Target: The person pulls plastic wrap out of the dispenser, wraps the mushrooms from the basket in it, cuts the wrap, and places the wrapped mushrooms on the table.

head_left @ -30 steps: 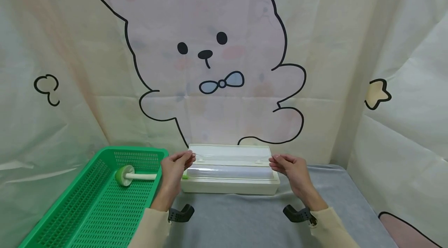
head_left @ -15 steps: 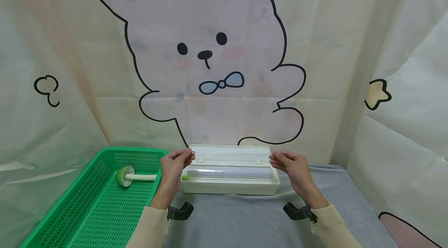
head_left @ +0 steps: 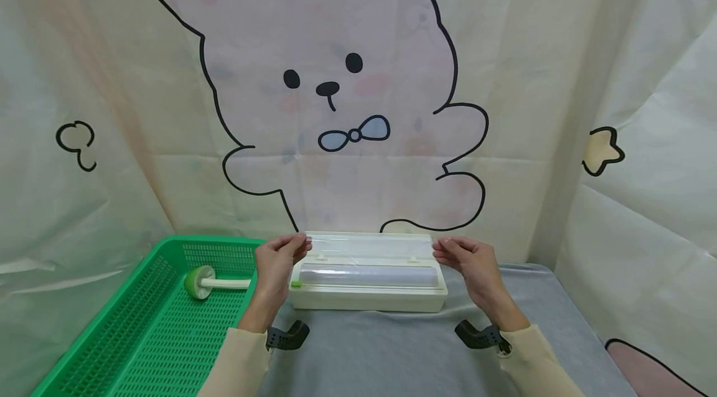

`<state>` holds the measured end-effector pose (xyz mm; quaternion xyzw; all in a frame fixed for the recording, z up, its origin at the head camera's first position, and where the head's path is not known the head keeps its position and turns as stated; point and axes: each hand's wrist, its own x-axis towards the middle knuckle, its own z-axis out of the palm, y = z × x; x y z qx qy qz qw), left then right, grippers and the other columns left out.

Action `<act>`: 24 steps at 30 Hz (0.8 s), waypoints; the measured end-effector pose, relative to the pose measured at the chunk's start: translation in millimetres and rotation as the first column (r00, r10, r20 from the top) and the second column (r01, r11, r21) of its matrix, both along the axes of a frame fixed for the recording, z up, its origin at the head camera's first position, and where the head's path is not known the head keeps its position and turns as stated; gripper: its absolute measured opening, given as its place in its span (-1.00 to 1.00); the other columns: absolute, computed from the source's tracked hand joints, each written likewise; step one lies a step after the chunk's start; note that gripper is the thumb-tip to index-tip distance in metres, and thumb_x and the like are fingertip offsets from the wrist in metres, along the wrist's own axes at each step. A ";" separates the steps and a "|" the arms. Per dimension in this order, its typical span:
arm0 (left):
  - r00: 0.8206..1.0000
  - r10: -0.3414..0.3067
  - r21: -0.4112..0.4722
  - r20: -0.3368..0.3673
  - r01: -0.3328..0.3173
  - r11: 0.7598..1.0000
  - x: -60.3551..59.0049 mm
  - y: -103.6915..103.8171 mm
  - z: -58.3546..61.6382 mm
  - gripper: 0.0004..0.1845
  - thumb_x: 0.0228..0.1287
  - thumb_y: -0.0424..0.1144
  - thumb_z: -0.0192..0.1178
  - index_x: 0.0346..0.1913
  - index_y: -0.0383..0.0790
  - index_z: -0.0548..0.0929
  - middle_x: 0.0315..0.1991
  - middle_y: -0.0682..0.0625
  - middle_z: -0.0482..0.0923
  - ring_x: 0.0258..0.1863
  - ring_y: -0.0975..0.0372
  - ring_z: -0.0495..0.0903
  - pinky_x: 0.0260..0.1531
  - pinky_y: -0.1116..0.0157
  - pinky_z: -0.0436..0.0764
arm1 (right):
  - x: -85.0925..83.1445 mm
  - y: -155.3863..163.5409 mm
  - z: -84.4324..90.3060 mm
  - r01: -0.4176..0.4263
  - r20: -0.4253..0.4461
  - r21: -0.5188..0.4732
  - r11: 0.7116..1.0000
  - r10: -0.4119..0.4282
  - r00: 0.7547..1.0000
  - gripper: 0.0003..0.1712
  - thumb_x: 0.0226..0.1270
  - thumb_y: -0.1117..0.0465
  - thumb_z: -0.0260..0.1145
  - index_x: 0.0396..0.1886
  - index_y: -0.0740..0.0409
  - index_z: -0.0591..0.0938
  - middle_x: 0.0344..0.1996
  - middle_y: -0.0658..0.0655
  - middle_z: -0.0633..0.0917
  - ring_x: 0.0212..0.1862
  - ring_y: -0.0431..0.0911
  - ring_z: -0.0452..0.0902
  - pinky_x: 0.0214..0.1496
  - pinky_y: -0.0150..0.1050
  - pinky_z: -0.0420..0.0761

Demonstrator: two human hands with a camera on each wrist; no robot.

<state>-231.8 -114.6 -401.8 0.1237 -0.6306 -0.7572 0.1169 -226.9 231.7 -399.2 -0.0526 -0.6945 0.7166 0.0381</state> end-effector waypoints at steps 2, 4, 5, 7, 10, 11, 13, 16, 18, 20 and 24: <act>1.000 -0.004 0.011 -0.007 0.004 1.000 0.1 -0.6 1.2 -0.68 0.41 -0.33 0.30 0.06 -0.54 0.66 -0.22 -0.15 0.76 -0.34 0.26 0.75 -0.21 0.37 0.71 | 0.3 -0.4 1.9 0.000 -0.003 -0.001 1.000 0.000 1.000 -0.63 0.51 0.27 0.28 0.13 0.49 0.59 -0.27 0.06 0.79 -0.21 -0.14 0.76 -0.02 -0.22 0.71; 1.000 -0.008 0.016 -0.014 0.008 1.000 0.7 -1.0 2.7 -0.68 0.41 -0.33 0.29 0.07 -0.55 0.65 -0.23 -0.14 0.76 -0.34 0.26 0.75 -0.20 0.37 0.71 | 0.9 -0.9 4.1 0.000 -0.008 -0.008 1.000 0.000 1.000 -0.62 0.51 0.28 0.28 0.14 0.50 0.59 -0.28 0.05 0.79 -0.22 -0.14 0.76 -0.03 -0.22 0.71; 1.000 -0.008 0.016 -0.014 0.008 1.000 1.1 -1.0 3.7 -0.68 0.42 -0.33 0.29 0.06 -0.54 0.66 -0.23 -0.14 0.76 -0.34 0.26 0.75 -0.20 0.37 0.71 | 1.2 -1.1 5.3 0.000 -0.011 -0.015 1.000 0.000 1.000 -0.63 0.50 0.28 0.29 0.13 0.50 0.60 -0.28 0.05 0.80 -0.22 -0.14 0.76 -0.03 -0.22 0.71; 1.000 -0.006 0.016 -0.013 0.006 1.000 1.9 -1.3 5.4 -0.71 0.42 -0.34 0.29 0.05 -0.51 0.67 -0.23 -0.13 0.76 -0.33 0.25 0.75 -0.19 0.36 0.71 | 2.0 -1.2 7.3 -0.006 -0.016 -0.028 1.000 0.006 1.000 -0.66 0.49 0.28 0.30 0.10 0.48 0.62 -0.29 0.05 0.80 -0.23 -0.14 0.76 -0.04 -0.22 0.71; 1.000 -0.006 0.012 -0.007 0.006 1.000 2.5 -1.7 7.4 -0.75 0.42 -0.35 0.28 0.02 -0.47 0.69 -0.24 -0.11 0.76 -0.33 0.24 0.75 -0.19 0.36 0.71 | 3.3 -1.1 9.9 -0.013 -0.025 -0.049 0.999 0.012 1.000 -0.72 0.48 0.29 0.32 0.03 0.43 0.67 -0.30 0.06 0.80 -0.23 -0.13 0.76 -0.05 -0.22 0.71; 1.000 -0.007 0.013 -0.005 0.007 1.000 2.5 -1.8 7.7 -0.76 0.42 -0.35 0.28 0.02 -0.46 0.70 -0.24 -0.10 0.77 -0.33 0.25 0.75 -0.19 0.35 0.71 | 3.4 -1.0 10.5 -0.016 -0.027 -0.052 0.999 0.015 1.000 -0.73 0.47 0.28 0.32 0.01 0.41 0.68 -0.30 0.06 0.80 -0.23 -0.13 0.76 -0.05 -0.23 0.71; 1.000 -0.005 0.019 -0.008 0.005 1.000 2.4 -2.1 8.4 -0.76 0.41 -0.36 0.28 0.02 -0.47 0.70 -0.25 -0.10 0.77 -0.34 0.25 0.75 -0.18 0.34 0.72 | 3.6 -1.2 11.6 -0.018 -0.031 -0.052 0.998 0.017 0.999 -0.75 0.47 0.28 0.32 -0.01 0.39 0.69 -0.30 0.05 0.80 -0.23 -0.14 0.76 -0.05 -0.23 0.71; 1.000 -0.006 0.026 -0.018 0.006 1.000 1.8 -2.4 9.0 -0.76 0.41 -0.37 0.28 0.02 -0.48 0.69 -0.25 -0.11 0.77 -0.34 0.25 0.75 -0.16 0.30 0.72 | 3.3 -1.5 12.9 -0.017 -0.035 -0.048 0.999 0.015 0.999 -0.77 0.46 0.27 0.34 -0.03 0.36 0.70 -0.30 0.05 0.80 -0.23 -0.14 0.76 -0.05 -0.22 0.72; 1.000 -0.005 0.028 -0.025 0.006 1.000 1.7 -2.5 9.6 -0.76 0.41 -0.37 0.28 0.01 -0.48 0.70 -0.24 -0.12 0.77 -0.34 0.25 0.75 -0.13 0.27 0.72 | 2.9 -1.6 13.5 -0.016 -0.036 -0.041 0.999 0.014 0.999 -0.78 0.46 0.26 0.35 -0.05 0.32 0.72 -0.30 0.04 0.80 -0.23 -0.14 0.76 -0.05 -0.23 0.71; 1.000 -0.007 0.023 -0.028 0.007 1.000 1.6 -2.7 10.0 -0.76 0.42 -0.36 0.28 0.01 -0.47 0.70 -0.23 -0.12 0.77 -0.33 0.25 0.75 -0.12 0.26 0.72 | 2.2 -1.4 13.8 -0.013 -0.039 -0.042 0.999 0.011 0.999 -0.78 0.46 0.26 0.35 -0.05 0.32 0.71 -0.31 0.04 0.80 -0.24 -0.14 0.76 -0.05 -0.23 0.72; 1.000 -0.009 0.016 -0.030 0.010 1.000 2.3 -2.5 11.1 -0.77 0.43 -0.35 0.28 0.01 -0.46 0.71 -0.22 -0.12 0.77 -0.31 0.23 0.76 -0.13 0.28 0.72 | 1.3 -1.2 14.1 -0.018 -0.050 -0.044 0.999 0.016 0.999 -0.64 0.46 0.26 0.35 0.07 0.48 0.63 -0.32 0.04 0.80 -0.25 -0.13 0.76 -0.07 -0.23 0.72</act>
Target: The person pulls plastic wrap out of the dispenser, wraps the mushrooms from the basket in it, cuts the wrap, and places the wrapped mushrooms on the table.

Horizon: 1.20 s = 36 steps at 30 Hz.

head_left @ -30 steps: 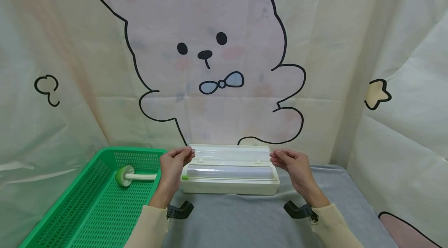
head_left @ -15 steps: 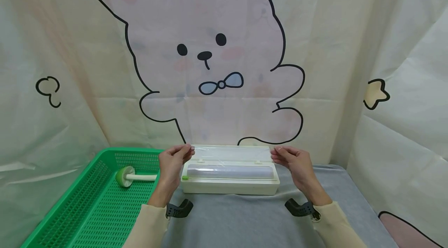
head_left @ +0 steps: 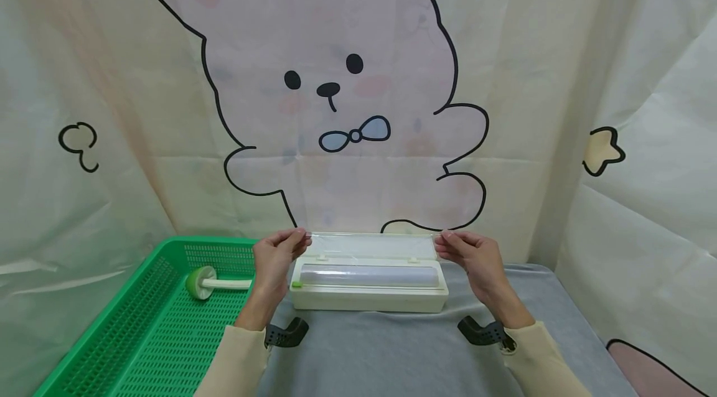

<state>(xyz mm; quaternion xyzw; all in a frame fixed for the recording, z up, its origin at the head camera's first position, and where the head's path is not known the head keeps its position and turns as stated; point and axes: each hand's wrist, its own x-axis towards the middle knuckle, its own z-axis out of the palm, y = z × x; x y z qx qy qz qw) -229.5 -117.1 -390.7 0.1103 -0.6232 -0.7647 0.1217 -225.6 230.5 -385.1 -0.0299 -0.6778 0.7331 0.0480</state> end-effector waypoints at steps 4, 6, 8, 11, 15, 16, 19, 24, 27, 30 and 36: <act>1.000 0.002 -0.007 -0.004 -0.002 1.000 1.2 0.2 1.8 -0.77 0.43 -0.35 0.27 0.01 -0.45 0.71 -0.22 -0.13 0.76 -0.30 0.23 0.75 -0.16 0.33 0.71 | 0.2 0.4 1.2 -0.006 -0.007 -0.006 1.000 0.006 1.000 -0.56 0.45 0.26 0.35 0.12 0.55 0.57 -0.33 0.04 0.80 -0.25 -0.13 0.76 -0.07 -0.23 0.72; 1.000 0.004 -0.011 -0.010 -0.005 1.000 1.4 0.3 2.9 -0.77 0.43 -0.34 0.27 0.01 -0.45 0.71 -0.21 -0.14 0.76 -0.30 0.23 0.75 -0.17 0.34 0.71 | 0.7 0.3 2.3 -0.008 -0.009 -0.008 1.000 0.008 1.000 -0.55 0.45 0.26 0.35 0.13 0.56 0.57 -0.33 0.04 0.80 -0.25 -0.13 0.76 -0.06 -0.22 0.72; 1.000 0.006 -0.013 -0.013 -0.006 1.000 1.3 0.6 3.9 -0.77 0.43 -0.34 0.27 0.00 -0.45 0.71 -0.22 -0.14 0.76 -0.30 0.23 0.75 -0.18 0.35 0.71 | 1.1 0.6 3.5 -0.009 -0.010 -0.008 1.000 0.009 1.000 -0.54 0.45 0.27 0.35 0.14 0.58 0.55 -0.33 0.04 0.80 -0.25 -0.13 0.77 -0.05 -0.21 0.72; 1.000 0.001 -0.012 -0.017 -0.002 1.000 1.8 0.7 5.8 -0.77 0.44 -0.33 0.27 0.01 -0.45 0.70 -0.19 -0.17 0.76 -0.31 0.24 0.75 -0.18 0.36 0.71 | 1.7 1.0 5.2 -0.011 -0.008 -0.008 1.000 0.011 1.000 -0.52 0.45 0.27 0.35 0.16 0.59 0.53 -0.33 0.04 0.80 -0.26 -0.13 0.77 -0.06 -0.22 0.72; 1.000 -0.008 -0.006 -0.022 0.008 1.000 2.3 0.3 7.6 -0.75 0.44 -0.33 0.27 0.02 -0.46 0.70 -0.16 -0.19 0.75 -0.31 0.25 0.75 -0.16 0.36 0.71 | 2.9 1.6 7.5 -0.018 -0.010 -0.025 1.000 0.018 1.000 -0.55 0.43 0.26 0.37 0.12 0.55 0.58 -0.33 0.04 0.80 -0.26 -0.12 0.77 -0.07 -0.23 0.72; 1.000 -0.009 -0.004 -0.025 0.009 1.000 2.3 0.2 8.0 -0.75 0.44 -0.33 0.27 0.02 -0.46 0.70 -0.16 -0.19 0.75 -0.30 0.25 0.75 -0.15 0.35 0.71 | 3.4 1.9 8.1 -0.024 -0.013 -0.031 0.999 0.024 1.000 -0.58 0.43 0.25 0.37 0.10 0.53 0.60 -0.33 0.04 0.80 -0.25 -0.12 0.77 -0.07 -0.24 0.72; 0.999 -0.014 -0.005 -0.029 0.014 1.000 2.4 -0.2 8.7 -0.75 0.43 -0.33 0.27 0.02 -0.46 0.70 -0.18 -0.15 0.76 -0.28 0.24 0.75 -0.14 0.34 0.71 | 4.6 2.5 9.8 -0.038 -0.031 -0.050 0.998 0.037 0.999 -0.64 0.42 0.26 0.38 0.03 0.48 0.65 -0.33 0.05 0.81 -0.26 -0.12 0.77 -0.08 -0.24 0.72; 0.999 -0.024 -0.013 -0.032 0.024 1.000 3.8 -0.8 10.9 -0.75 0.44 -0.32 0.27 0.03 -0.45 0.69 -0.18 -0.11 0.76 -0.25 0.22 0.75 -0.13 0.34 0.70 | 7.1 2.4 13.1 -0.058 -0.055 -0.066 0.996 0.054 0.997 -0.78 0.42 0.26 0.38 -0.08 0.35 0.73 -0.33 0.06 0.81 -0.26 -0.13 0.77 -0.08 -0.25 0.72; 0.999 -0.026 -0.008 -0.039 0.026 1.000 4.1 -1.0 12.5 -0.75 0.44 -0.32 0.27 0.03 -0.45 0.69 -0.19 -0.11 0.76 -0.26 0.23 0.76 -0.13 0.35 0.70 | 8.2 2.6 14.6 -0.071 -0.067 -0.081 0.994 0.066 0.996 -0.88 0.42 0.27 0.37 -0.17 0.22 0.77 -0.32 0.07 0.81 -0.26 -0.13 0.77 -0.08 -0.25 0.72; 0.998 -0.027 0.001 -0.049 0.027 1.000 4.2 -0.8 13.7 -0.74 0.44 -0.32 0.27 0.03 -0.47 0.69 -0.20 -0.11 0.76 -0.28 0.24 0.76 -0.14 0.35 0.70 | 8.4 3.2 14.9 -0.082 -0.082 -0.092 0.992 0.075 0.994 -0.89 0.42 0.28 0.37 -0.19 0.21 0.78 -0.32 0.08 0.81 -0.26 -0.12 0.77 -0.09 -0.25 0.72; 0.998 -0.028 0.001 -0.059 0.028 1.000 4.4 -1.1 14.3 -0.74 0.43 -0.31 0.28 0.02 -0.47 0.69 -0.21 -0.09 0.76 -0.27 0.22 0.76 -0.14 0.35 0.70 | 7.9 3.4 15.2 -0.074 -0.085 -0.090 0.993 0.066 0.994 -0.88 0.41 0.28 0.38 -0.17 0.23 0.78 -0.32 0.08 0.81 -0.27 -0.12 0.77 -0.10 -0.25 0.72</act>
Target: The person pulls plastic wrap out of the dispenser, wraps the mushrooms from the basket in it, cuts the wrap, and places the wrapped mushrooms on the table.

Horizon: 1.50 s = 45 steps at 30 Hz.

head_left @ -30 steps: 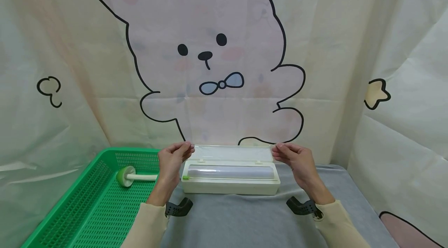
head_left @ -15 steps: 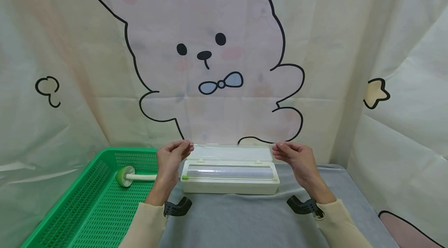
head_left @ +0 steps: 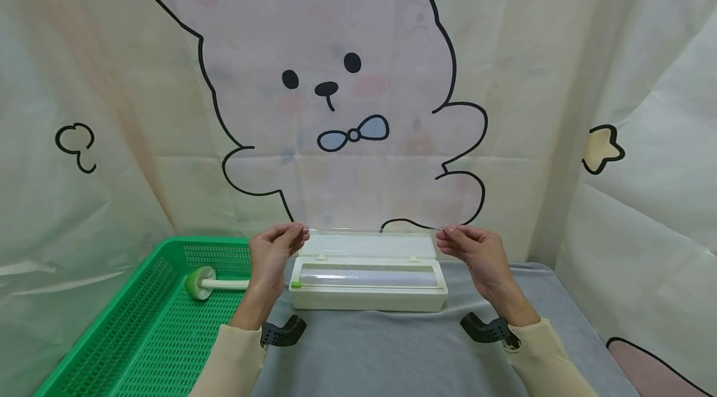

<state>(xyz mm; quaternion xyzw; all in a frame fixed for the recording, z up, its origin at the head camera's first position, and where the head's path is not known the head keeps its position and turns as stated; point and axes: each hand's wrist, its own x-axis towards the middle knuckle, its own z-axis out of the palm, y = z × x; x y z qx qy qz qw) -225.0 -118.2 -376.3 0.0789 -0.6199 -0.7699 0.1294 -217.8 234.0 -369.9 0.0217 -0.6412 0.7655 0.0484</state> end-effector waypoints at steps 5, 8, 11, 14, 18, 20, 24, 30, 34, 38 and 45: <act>1.000 -0.005 0.004 -0.007 0.005 1.000 0.2 -0.7 0.6 -0.74 0.43 -0.31 0.28 0.01 -0.47 0.69 -0.22 -0.09 0.77 -0.27 0.21 0.76 -0.13 0.34 0.70 | -0.1 -0.2 0.0 0.000 -0.003 -0.004 1.000 0.000 1.000 -0.92 0.41 0.28 0.39 -0.25 0.10 0.79 -0.33 0.07 0.81 -0.27 -0.12 0.77 -0.10 -0.25 0.72; 1.000 -0.004 0.002 -0.008 0.004 1.000 0.4 -1.0 1.3 -0.75 0.44 -0.32 0.27 0.01 -0.47 0.69 -0.22 -0.08 0.77 -0.27 0.22 0.76 -0.13 0.35 0.70 | 0.1 0.1 0.1 -0.006 -0.008 -0.008 1.000 0.006 1.000 -0.92 0.41 0.28 0.38 -0.24 0.11 0.79 -0.32 0.08 0.81 -0.26 -0.13 0.77 -0.10 -0.26 0.72; 1.000 -0.003 0.006 -0.012 0.003 1.000 0.5 -1.4 1.8 -0.76 0.44 -0.34 0.26 0.01 -0.47 0.69 -0.23 -0.08 0.76 -0.28 0.22 0.76 -0.13 0.34 0.70 | 0.3 0.3 0.3 -0.008 -0.016 -0.010 1.000 0.008 1.000 -0.90 0.41 0.28 0.38 -0.19 0.19 0.79 -0.32 0.08 0.81 -0.26 -0.12 0.77 -0.10 -0.26 0.72; 1.000 -0.004 0.008 -0.018 0.004 1.000 1.3 -1.6 2.3 -0.75 0.44 -0.34 0.27 0.01 -0.48 0.69 -0.23 -0.09 0.76 -0.28 0.23 0.76 -0.13 0.34 0.70 | 0.7 0.0 1.1 -0.008 -0.022 -0.008 1.000 0.008 1.000 -0.85 0.41 0.28 0.38 -0.13 0.26 0.77 -0.31 0.08 0.81 -0.26 -0.12 0.77 -0.10 -0.26 0.72; 1.000 -0.003 0.002 -0.015 0.003 1.000 2.2 -1.7 2.7 -0.74 0.43 -0.32 0.28 0.02 -0.47 0.69 -0.22 -0.09 0.76 -0.29 0.23 0.76 -0.13 0.34 0.70 | 1.7 -0.1 2.2 -0.005 -0.022 -0.003 1.000 0.005 1.000 -0.83 0.41 0.27 0.39 -0.12 0.28 0.76 -0.32 0.08 0.81 -0.26 -0.13 0.77 -0.10 -0.25 0.72; 1.000 -0.001 -0.003 -0.010 0.001 1.000 2.9 -1.7 2.5 -0.74 0.43 -0.32 0.28 0.02 -0.48 0.69 -0.22 -0.09 0.76 -0.29 0.23 0.76 -0.14 0.34 0.71 | 2.5 0.5 2.2 -0.007 -0.023 0.003 1.000 0.007 1.000 -0.86 0.41 0.27 0.39 -0.14 0.25 0.76 -0.32 0.07 0.81 -0.26 -0.14 0.77 -0.10 -0.25 0.72; 1.000 0.004 -0.015 0.012 -0.004 1.000 4.3 -2.0 1.5 -0.75 0.44 -0.32 0.26 0.03 -0.45 0.69 -0.21 -0.10 0.76 -0.29 0.23 0.76 -0.13 0.34 0.70 | 4.5 1.3 1.2 -0.005 -0.029 0.011 1.000 0.006 1.000 -0.84 0.41 0.26 0.39 -0.15 0.28 0.75 -0.33 0.07 0.80 -0.26 -0.13 0.77 -0.10 -0.25 0.72; 1.000 0.007 -0.034 0.019 -0.006 0.999 6.5 -2.6 2.2 -0.76 0.46 -0.31 0.25 0.03 -0.42 0.70 -0.18 -0.11 0.76 -0.27 0.22 0.75 -0.10 0.33 0.70 | 6.6 2.3 1.1 -0.019 -0.063 0.005 1.000 0.019 0.998 -0.78 0.43 0.27 0.37 -0.11 0.38 0.73 -0.32 0.09 0.80 -0.27 -0.11 0.77 -0.11 -0.24 0.73; 1.000 0.000 -0.011 -0.017 0.000 1.000 7.4 -2.3 4.6 -0.76 0.45 -0.33 0.25 0.02 -0.45 0.69 -0.20 -0.11 0.75 -0.27 0.21 0.76 -0.08 0.30 0.70 | 7.1 2.4 2.8 -0.026 -0.085 -0.006 1.000 0.025 0.996 -0.87 0.43 0.28 0.37 -0.17 0.24 0.77 -0.31 0.09 0.81 -0.26 -0.12 0.77 -0.11 -0.24 0.73; 0.999 -0.005 0.010 -0.042 0.006 1.000 8.0 -2.2 7.2 -0.75 0.43 -0.34 0.27 0.02 -0.48 0.68 -0.23 -0.09 0.76 -0.29 0.21 0.76 -0.08 0.29 0.70 | 7.7 2.4 4.8 -0.026 -0.090 -0.008 1.000 0.026 0.996 -0.90 0.43 0.27 0.37 -0.22 0.14 0.79 -0.32 0.09 0.81 -0.26 -0.12 0.77 -0.11 -0.25 0.73; 1.000 -0.001 -0.003 -0.029 0.001 1.000 10.7 -2.5 8.9 -0.76 0.44 -0.33 0.26 0.02 -0.46 0.69 -0.24 -0.06 0.76 -0.29 0.21 0.76 -0.10 0.30 0.70 | 9.9 2.8 7.3 -0.025 -0.088 0.006 1.000 0.026 0.996 -0.89 0.42 0.25 0.38 -0.21 0.18 0.78 -0.32 0.09 0.81 -0.25 -0.10 0.77 -0.11 -0.25 0.72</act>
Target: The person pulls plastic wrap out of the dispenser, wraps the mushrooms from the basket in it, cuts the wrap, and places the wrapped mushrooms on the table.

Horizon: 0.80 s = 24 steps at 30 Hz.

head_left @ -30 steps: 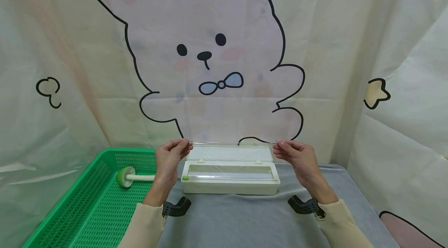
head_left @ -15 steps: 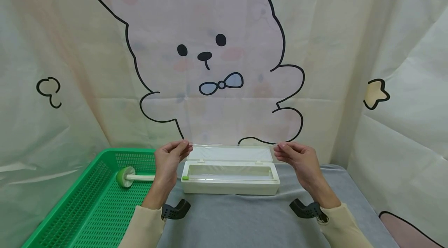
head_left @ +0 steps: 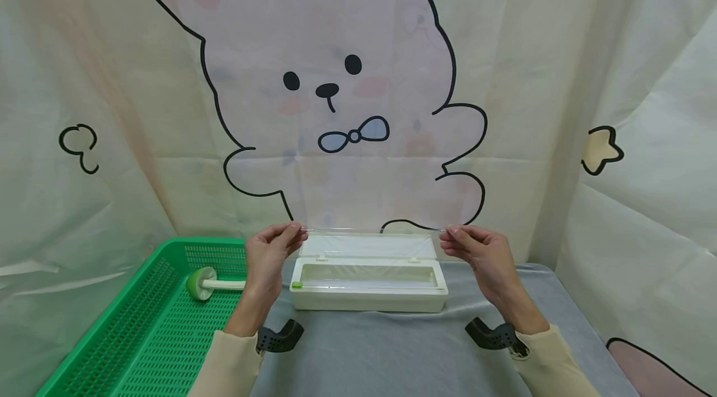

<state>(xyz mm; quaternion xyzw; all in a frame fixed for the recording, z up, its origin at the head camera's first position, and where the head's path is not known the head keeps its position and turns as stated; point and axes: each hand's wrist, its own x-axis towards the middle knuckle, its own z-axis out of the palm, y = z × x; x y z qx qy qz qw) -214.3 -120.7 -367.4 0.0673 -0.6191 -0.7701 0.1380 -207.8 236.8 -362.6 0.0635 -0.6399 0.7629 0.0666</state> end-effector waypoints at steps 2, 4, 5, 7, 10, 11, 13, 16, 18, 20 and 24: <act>1.000 0.001 -0.013 0.007 0.000 1.000 1.3 -0.2 -0.3 -0.75 0.45 -0.32 0.26 0.02 -0.46 0.69 -0.23 -0.07 0.76 -0.28 0.21 0.76 -0.10 0.31 0.71 | 1.3 0.1 0.0 0.002 0.003 0.011 1.000 -0.002 1.000 -0.89 0.42 0.24 0.38 -0.20 0.19 0.78 -0.32 0.09 0.81 -0.25 -0.10 0.77 -0.10 -0.25 0.72; 1.000 0.001 -0.018 0.010 -0.001 1.000 2.4 -0.5 -1.1 -0.76 0.45 -0.33 0.25 0.02 -0.46 0.69 -0.22 -0.08 0.76 -0.28 0.21 0.76 -0.11 0.31 0.71 | 3.0 0.2 -0.1 0.002 0.006 0.021 1.000 -0.002 1.000 -0.88 0.42 0.24 0.38 -0.20 0.19 0.78 -0.31 0.09 0.80 -0.25 -0.11 0.77 -0.10 -0.25 0.72; 1.000 0.000 -0.024 0.013 0.000 1.000 2.9 -0.8 -1.7 -0.76 0.45 -0.33 0.25 0.02 -0.46 0.69 -0.21 -0.09 0.76 -0.28 0.21 0.76 -0.11 0.31 0.71 | 4.0 0.3 -0.3 0.001 0.006 0.030 1.000 -0.002 1.000 -0.88 0.42 0.24 0.38 -0.19 0.19 0.78 -0.31 0.08 0.80 -0.26 -0.11 0.76 -0.10 -0.25 0.72; 1.000 -0.002 -0.028 0.019 0.002 1.000 4.4 -1.5 -2.8 -0.76 0.45 -0.33 0.25 0.03 -0.45 0.69 -0.20 -0.10 0.76 -0.28 0.21 0.76 -0.11 0.31 0.70 | 6.4 0.3 -1.2 -0.006 0.000 0.045 0.999 0.006 1.000 -0.87 0.43 0.24 0.37 -0.18 0.20 0.78 -0.31 0.09 0.81 -0.26 -0.10 0.76 -0.10 -0.24 0.73; 1.000 -0.009 -0.027 0.021 0.010 1.000 7.0 -2.9 -4.7 -0.76 0.45 -0.34 0.25 0.03 -0.46 0.68 -0.20 -0.11 0.76 -0.28 0.21 0.76 -0.11 0.31 0.70 | 10.4 0.5 -2.9 -0.015 -0.011 0.080 0.997 0.016 1.000 -0.85 0.44 0.25 0.36 -0.14 0.24 0.77 -0.29 0.12 0.80 -0.27 -0.09 0.76 -0.10 -0.24 0.73; 1.000 -0.014 -0.024 0.018 0.015 1.000 8.0 -3.3 -5.2 -0.75 0.44 -0.34 0.26 0.03 -0.48 0.67 -0.20 -0.11 0.76 -0.28 0.20 0.76 -0.10 0.31 0.71 | 11.9 0.9 -3.7 -0.014 -0.015 0.094 0.995 0.016 1.000 -0.84 0.45 0.25 0.35 -0.13 0.25 0.77 -0.29 0.12 0.80 -0.27 -0.09 0.76 -0.10 -0.24 0.73; 1.000 -0.022 -0.014 0.012 0.022 1.000 11.2 -3.7 -6.1 -0.74 0.43 -0.35 0.26 0.02 -0.50 0.66 -0.22 -0.12 0.76 -0.28 0.20 0.76 -0.10 0.29 0.71 | 15.6 1.7 -5.1 -0.009 -0.013 0.119 0.993 0.011 1.000 -0.82 0.46 0.23 0.35 -0.12 0.27 0.76 -0.28 0.11 0.80 -0.27 -0.08 0.76 -0.09 -0.24 0.72; 0.999 -0.035 -0.006 0.019 0.035 0.999 19.7 -4.1 -7.6 -0.75 0.44 -0.35 0.26 0.01 -0.52 0.66 -0.24 -0.10 0.76 -0.28 0.21 0.75 -0.09 0.27 0.71 | 22.4 4.1 -8.7 -0.012 -0.009 0.129 0.992 0.013 1.000 -0.79 0.46 0.23 0.34 -0.12 0.30 0.75 -0.28 0.09 0.80 -0.27 -0.08 0.76 -0.10 -0.23 0.73; 0.998 -0.045 0.001 0.032 0.045 0.999 27.9 -4.2 -9.6 -0.76 0.45 -0.36 0.24 0.01 -0.52 0.66 -0.25 -0.09 0.76 -0.28 0.21 0.75 -0.09 0.27 0.71 | 28.3 5.9 -11.7 -0.023 -0.002 0.134 0.991 0.023 1.000 -0.78 0.47 0.23 0.33 -0.11 0.32 0.75 -0.28 0.10 0.80 -0.27 -0.07 0.76 -0.09 -0.22 0.73; 0.997 -0.054 0.008 0.053 0.053 0.999 37.1 -4.1 -12.7 -0.76 0.46 -0.36 0.23 0.00 -0.52 0.65 -0.25 -0.09 0.75 -0.28 0.21 0.75 -0.10 0.27 0.71 | 35.2 7.9 -15.5 -0.035 0.006 0.138 0.990 0.035 0.999 -0.76 0.48 0.23 0.32 -0.09 0.36 0.74 -0.27 0.11 0.80 -0.27 -0.06 0.76 -0.10 -0.21 0.73; 0.992 -0.063 0.017 0.111 0.062 0.998 53.3 -4.4 -23.7 -0.77 0.45 -0.38 0.24 -0.01 -0.53 0.65 -0.27 -0.11 0.75 -0.31 0.21 0.76 -0.15 0.28 0.72 | 51.1 10.5 -25.5 -0.053 0.040 0.167 0.984 0.047 0.998 -0.71 0.49 0.26 0.30 -0.05 0.48 0.69 -0.26 0.15 0.80 -0.27 -0.02 0.76 -0.12 -0.20 0.74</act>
